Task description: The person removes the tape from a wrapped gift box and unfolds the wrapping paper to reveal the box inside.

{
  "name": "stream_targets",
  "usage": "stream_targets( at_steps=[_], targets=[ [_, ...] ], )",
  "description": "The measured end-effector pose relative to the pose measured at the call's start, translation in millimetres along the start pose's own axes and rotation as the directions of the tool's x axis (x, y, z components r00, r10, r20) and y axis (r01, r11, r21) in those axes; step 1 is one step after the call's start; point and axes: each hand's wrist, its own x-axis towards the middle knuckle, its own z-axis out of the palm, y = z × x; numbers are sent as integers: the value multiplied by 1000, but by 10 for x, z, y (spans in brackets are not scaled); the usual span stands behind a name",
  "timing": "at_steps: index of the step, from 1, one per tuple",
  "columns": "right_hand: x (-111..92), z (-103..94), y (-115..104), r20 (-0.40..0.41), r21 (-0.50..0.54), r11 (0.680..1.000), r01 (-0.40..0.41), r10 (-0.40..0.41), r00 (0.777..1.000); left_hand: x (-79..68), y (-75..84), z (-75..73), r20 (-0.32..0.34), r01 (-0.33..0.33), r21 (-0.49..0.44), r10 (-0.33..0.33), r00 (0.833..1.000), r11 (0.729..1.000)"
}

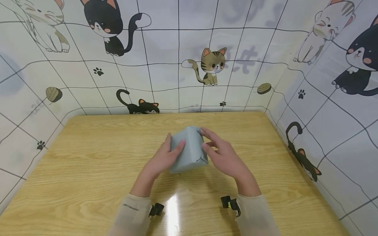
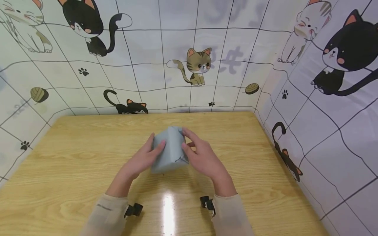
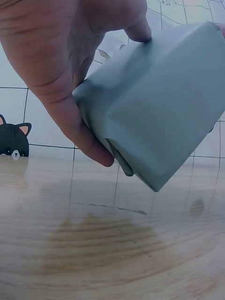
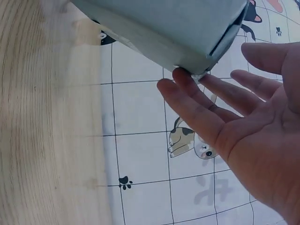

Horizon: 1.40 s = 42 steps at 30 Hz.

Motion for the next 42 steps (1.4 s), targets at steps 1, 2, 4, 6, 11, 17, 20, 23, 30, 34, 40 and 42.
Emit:
stream_targets(
  at_steps=[1, 2, 4, 6, 11, 17, 20, 23, 30, 34, 40, 42],
  targets=[
    [1, 3, -8, -10, -3, 1000, 2, -2, 1000, -2, 2, 7, -2, 2, -3, -2, 1000, 1000],
    [1, 7, -10, -15, -1, 1000, -1, 1, 1000, -4, 2, 13, -6, 5, 0, -5, 1000, 1000],
    [-4, 16, -10, -16, 4, 1000, -15, 15, 1000, -14, 7, 20, -10, 7, 14, -7, 1000, 1000],
    [-13, 25, -3, -15, 16, 999, -31, 31, 999, -21, 10, 26, -8, 11, 13, -11, 1000, 1000],
    [-26, 54, 8, -27, 37, 999, -24, 25, 999, -33, 21, 48, 20, 6, -37, -5, 1000, 999],
    [-33, 103, -16, -35, -9, 999, 45, -45, 998, -34, 0, 73, 59, 12, -125, -5, 998, 992],
    [-24, 146, -40, -20, -25, 995, 98, -98, 995, -34, 2, 74, 98, -5, -188, 24, 995, 982],
    [-7, 196, -67, 9, -7, 987, 159, -159, 987, -31, -10, 75, 108, -16, -188, 37, 993, 982],
    [7, 245, 2, 47, -102, 991, 87, -83, 995, -60, -77, 32, 67, 48, -115, -41, 997, 992],
    [21, 245, 118, 87, -272, 961, -45, 71, 994, -91, -112, -1, 17, 53, 17, -53, 998, 998],
    [32, 241, 233, 136, -312, 946, -86, 134, 982, -113, -131, -12, 37, 57, 114, -62, 997, 992],
    [31, 229, 255, 133, -309, 946, -99, 146, 980, -116, -118, -6, 45, 56, 154, -64, 997, 986]
  ],
)
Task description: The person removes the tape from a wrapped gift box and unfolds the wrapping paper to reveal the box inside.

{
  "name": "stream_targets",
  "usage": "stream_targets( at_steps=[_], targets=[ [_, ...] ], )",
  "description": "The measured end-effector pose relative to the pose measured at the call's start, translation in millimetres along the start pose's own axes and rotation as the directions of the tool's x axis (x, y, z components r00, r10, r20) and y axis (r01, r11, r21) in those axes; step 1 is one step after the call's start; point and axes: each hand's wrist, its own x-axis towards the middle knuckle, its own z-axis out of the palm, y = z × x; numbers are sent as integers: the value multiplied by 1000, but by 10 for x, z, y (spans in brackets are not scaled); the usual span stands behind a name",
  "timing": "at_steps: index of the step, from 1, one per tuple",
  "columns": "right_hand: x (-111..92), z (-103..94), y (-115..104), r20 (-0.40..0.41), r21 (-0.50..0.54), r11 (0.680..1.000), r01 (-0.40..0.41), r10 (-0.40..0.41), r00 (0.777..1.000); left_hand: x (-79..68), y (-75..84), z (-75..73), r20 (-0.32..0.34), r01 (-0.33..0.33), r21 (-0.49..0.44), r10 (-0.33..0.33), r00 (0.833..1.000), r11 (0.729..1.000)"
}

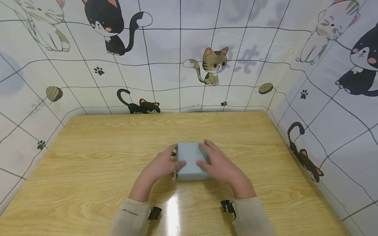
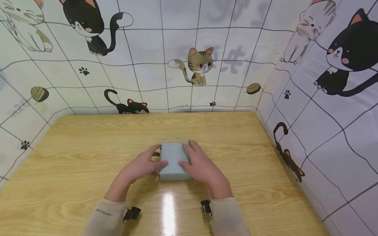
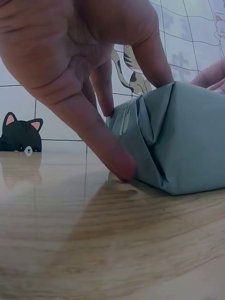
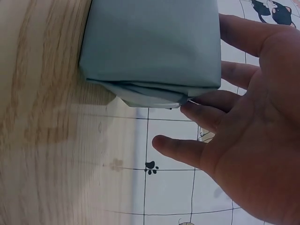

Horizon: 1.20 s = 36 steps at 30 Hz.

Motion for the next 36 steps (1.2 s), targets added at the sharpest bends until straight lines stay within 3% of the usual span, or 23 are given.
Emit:
stream_targets(
  at_steps=[9, 15, 22, 30, 36],
  targets=[
    [3, -70, 126, -25, 14, 1000, -21, 21, 999, 27, 14, -26, -23, -16, 28, 16, 1000, 999],
    [9, -70, 137, -17, 18, 1000, -19, 19, 1000, 30, 16, -33, -3, 0, 28, 0, 1000, 1000],
    [13, -53, 106, 15, 30, 999, -43, 42, 999, -14, 44, -10, 27, -67, 126, 64, 998, 990],
    [-6, -40, 90, 43, 49, 995, -91, 88, 995, -16, 58, 15, 6, -67, 173, 67, 998, 983],
    [0, -44, 92, 39, 46, 995, -91, 90, 995, -3, 54, 13, 6, -41, 110, 41, 999, 993]
  ],
)
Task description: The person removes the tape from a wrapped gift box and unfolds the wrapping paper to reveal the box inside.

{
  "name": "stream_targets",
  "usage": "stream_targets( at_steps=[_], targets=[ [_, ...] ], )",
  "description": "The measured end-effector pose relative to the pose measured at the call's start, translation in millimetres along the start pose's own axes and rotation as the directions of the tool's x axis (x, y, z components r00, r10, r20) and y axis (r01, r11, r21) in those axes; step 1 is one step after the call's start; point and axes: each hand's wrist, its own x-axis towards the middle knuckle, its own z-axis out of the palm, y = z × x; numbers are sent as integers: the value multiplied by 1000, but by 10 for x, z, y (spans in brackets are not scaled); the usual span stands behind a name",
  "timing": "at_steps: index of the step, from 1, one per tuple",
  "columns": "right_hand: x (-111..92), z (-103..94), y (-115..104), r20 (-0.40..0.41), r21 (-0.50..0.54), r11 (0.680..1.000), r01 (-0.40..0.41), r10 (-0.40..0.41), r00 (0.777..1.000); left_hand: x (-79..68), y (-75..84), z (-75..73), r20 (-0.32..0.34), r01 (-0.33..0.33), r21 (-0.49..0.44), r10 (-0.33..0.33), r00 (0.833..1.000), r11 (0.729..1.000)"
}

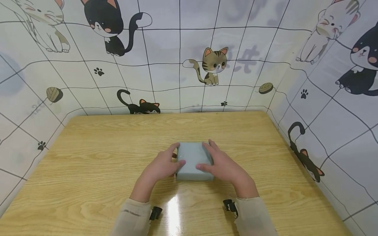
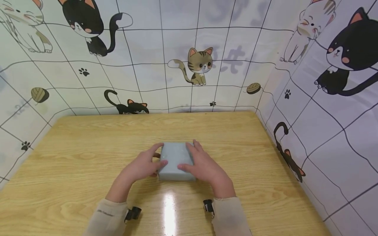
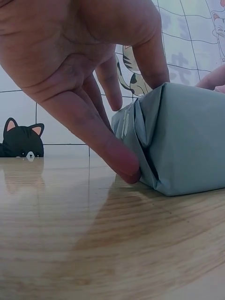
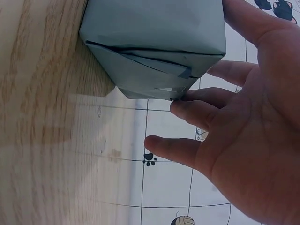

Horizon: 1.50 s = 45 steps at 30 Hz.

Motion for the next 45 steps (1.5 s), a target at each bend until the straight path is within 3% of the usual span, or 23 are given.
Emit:
stream_targets(
  at_steps=[2, 7, 11, 14, 17, 19, 22, 26, 31, 34, 39, 42, 45],
  targets=[
    [3, 0, -3, -4, -4, 1000, -6, 6, 1000, -2, 2, -4, 1, 8, -23, -8, 1000, 1000],
    [-17, -9, -8, -14, -27, 1000, -4, 4, 1000, 10, 16, 3, -19, 4, 18, -3, 1000, 1000],
    [-59, -35, -10, -31, -74, 997, 12, -14, 999, 45, 4, 6, -101, 20, 102, -10, 995, 995],
    [-90, -44, -11, -37, -109, 994, 12, -16, 999, 81, -25, 5, -191, 45, 155, -15, 982, 987],
    [-100, -13, -19, -22, -111, 994, -15, 13, 1000, 109, -57, 14, -247, 35, 120, -4, 969, 992],
    [-95, 31, -31, -3, -85, 996, -16, 16, 1000, 120, -73, 19, -257, -8, 72, 26, 966, 997],
    [-83, 100, -57, 29, -46, 999, 2, -1, 1000, 124, -78, 24, -219, -92, 54, 102, 970, 994],
    [-73, 140, -78, 29, -54, 999, 7, -5, 1000, 121, -65, 23, -117, -156, 145, 173, 978, 977],
    [-52, 113, -98, -7, -141, 988, 63, -65, 998, 122, -66, 26, -39, -182, 225, 195, 980, 957],
    [-46, 105, -105, 16, -156, 982, 104, -102, 995, 121, -59, 47, -6, -193, 235, 200, 980, 953],
    [-50, 97, -148, 62, -171, 980, 101, -92, 994, 99, -21, 53, 3, -195, 272, 201, 980, 942],
    [-38, 81, -181, 82, -188, 977, 99, -85, 993, 117, 25, 26, -4, -202, 356, 217, 976, 913],
    [-18, 68, -205, 99, -191, 977, 95, -77, 992, 211, 86, -24, -6, -221, 483, 256, 967, 847]
  ],
)
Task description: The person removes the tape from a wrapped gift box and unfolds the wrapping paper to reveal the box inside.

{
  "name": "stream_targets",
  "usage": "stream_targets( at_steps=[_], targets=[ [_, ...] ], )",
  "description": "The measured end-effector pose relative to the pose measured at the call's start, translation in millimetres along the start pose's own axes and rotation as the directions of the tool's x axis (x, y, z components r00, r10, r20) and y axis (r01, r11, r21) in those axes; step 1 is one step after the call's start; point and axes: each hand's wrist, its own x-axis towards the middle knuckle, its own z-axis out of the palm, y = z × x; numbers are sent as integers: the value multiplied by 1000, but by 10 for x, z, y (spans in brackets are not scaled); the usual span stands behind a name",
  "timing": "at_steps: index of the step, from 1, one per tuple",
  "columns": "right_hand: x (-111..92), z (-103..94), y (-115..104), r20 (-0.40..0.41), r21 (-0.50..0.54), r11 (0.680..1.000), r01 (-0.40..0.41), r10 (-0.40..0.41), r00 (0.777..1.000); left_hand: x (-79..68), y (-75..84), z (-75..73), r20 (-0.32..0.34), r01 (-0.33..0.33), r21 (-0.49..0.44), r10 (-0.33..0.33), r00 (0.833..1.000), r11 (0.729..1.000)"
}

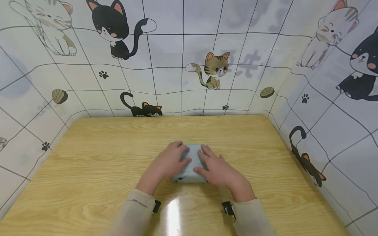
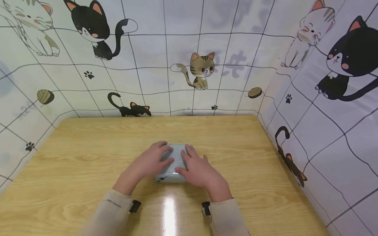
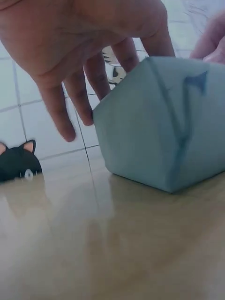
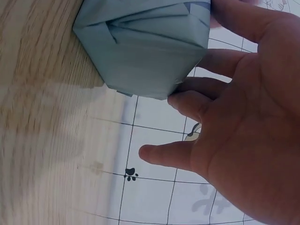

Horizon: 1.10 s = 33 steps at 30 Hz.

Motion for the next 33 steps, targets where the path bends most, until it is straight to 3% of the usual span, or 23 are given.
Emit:
stream_targets(
  at_steps=[4, 10, 13, 15, 20, 22, 24, 30, 33],
  targets=[
    [-7, -10, 8, 6, 11, 1000, -7, 7, 1000, 199, 13, -75, -13, -42, 139, 44, 999, 989],
    [18, -20, 9, 9, 15, 1000, -15, 15, 1000, 412, -25, -125, 6, -143, 202, 145, 989, 969],
    [18, -26, 8, 8, 11, 1000, -14, 14, 1000, 467, -33, -126, 5, -209, 269, 216, 976, 940],
    [14, -32, 7, 8, 12, 1000, -19, 19, 1000, 490, -27, -129, 24, -271, 371, 282, 959, 888],
    [-2, -44, 4, 0, 13, 1000, -24, 24, 1000, 507, 11, -135, 125, -377, 602, 383, 915, 704],
    [-7, -46, 1, -3, 11, 1000, -21, 21, 1000, 508, 23, -133, 154, -381, 622, 370, 916, 684],
    [-8, -47, 1, -5, 7, 1000, -20, 20, 1000, 516, 30, -127, 173, -374, 615, 345, 923, 694],
    [-3, -42, -5, -11, 0, 1000, -22, 22, 1000, 570, 22, -89, 177, -315, 545, 261, 949, 777],
    [0, -35, -6, -13, -1, 1000, -25, 25, 1000, 609, 6, -68, 168, -291, 524, 237, 957, 801]
  ],
)
